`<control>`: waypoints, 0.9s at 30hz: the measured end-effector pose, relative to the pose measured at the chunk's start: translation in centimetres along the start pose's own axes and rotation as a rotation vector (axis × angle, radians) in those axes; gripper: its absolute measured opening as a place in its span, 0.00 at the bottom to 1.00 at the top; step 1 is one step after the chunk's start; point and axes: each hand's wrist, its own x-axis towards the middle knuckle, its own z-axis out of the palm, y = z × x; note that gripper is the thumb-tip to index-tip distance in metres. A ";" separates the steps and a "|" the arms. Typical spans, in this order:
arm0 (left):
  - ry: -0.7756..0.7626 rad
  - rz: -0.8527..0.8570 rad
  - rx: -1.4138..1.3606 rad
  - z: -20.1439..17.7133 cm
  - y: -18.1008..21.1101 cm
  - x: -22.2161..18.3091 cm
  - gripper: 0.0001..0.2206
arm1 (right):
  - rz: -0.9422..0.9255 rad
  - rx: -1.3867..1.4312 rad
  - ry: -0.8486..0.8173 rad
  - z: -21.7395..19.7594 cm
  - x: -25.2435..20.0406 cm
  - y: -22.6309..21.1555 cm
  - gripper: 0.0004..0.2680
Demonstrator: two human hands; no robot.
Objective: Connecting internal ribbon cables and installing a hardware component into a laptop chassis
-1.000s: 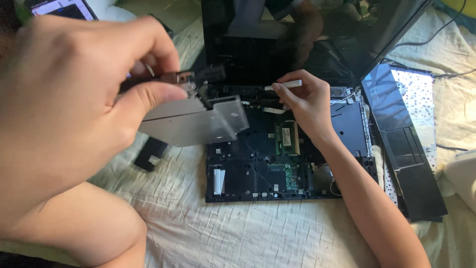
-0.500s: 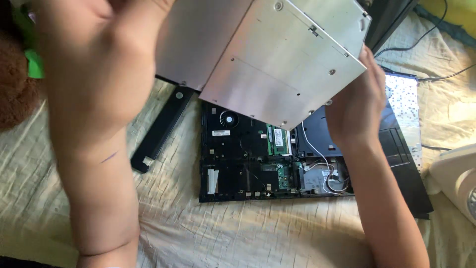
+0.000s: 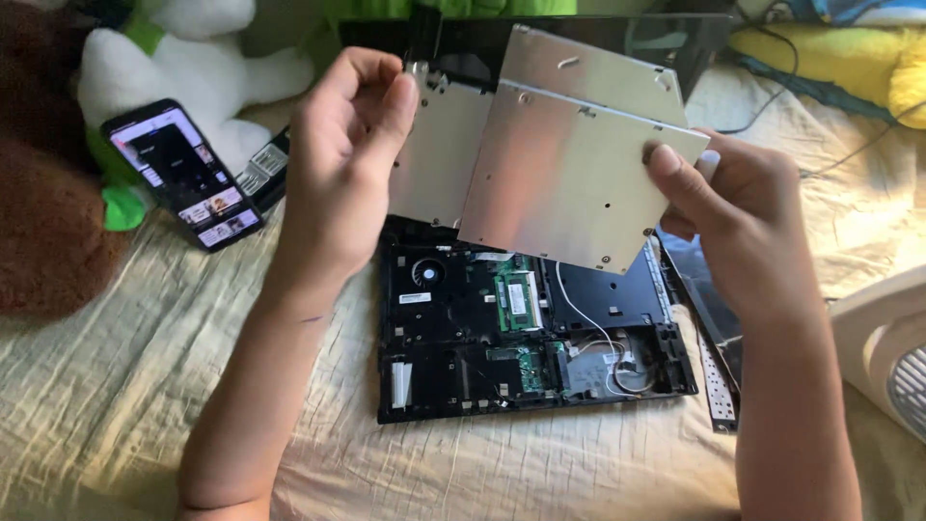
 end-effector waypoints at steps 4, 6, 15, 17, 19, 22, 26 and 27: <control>-0.194 -0.068 -0.053 -0.2 0.4 0.2 0.16 | 0.046 0.034 0.042 -2.0 0.1 -0.4 0.12; -0.274 -0.192 -0.045 0.0 0.6 0.2 0.25 | 0.046 -0.041 0.020 -3.9 0.7 1.3 0.10; -0.274 -0.175 -0.055 -0.5 0.0 0.7 0.25 | 0.081 -0.086 0.030 -8.5 1.8 3.5 0.11; -0.268 -0.207 -0.057 -0.9 0.6 0.6 0.26 | 0.112 -0.015 0.005 -10.8 1.4 4.3 0.08; -0.263 -0.235 -0.058 -0.8 0.8 0.7 0.26 | 0.140 0.055 -0.017 -11.9 1.3 4.7 0.09; -0.291 -0.247 -0.051 -0.5 0.4 0.6 0.26 | 0.151 0.080 -0.035 -12.0 1.5 4.9 0.10; -0.378 -0.263 -0.083 -0.5 -0.5 0.8 0.27 | 0.190 -0.043 -0.102 -12.2 2.5 6.2 0.08; -0.431 -0.258 -0.088 -0.5 -0.9 0.9 0.27 | 0.227 -0.105 -0.099 -12.2 2.6 6.8 0.09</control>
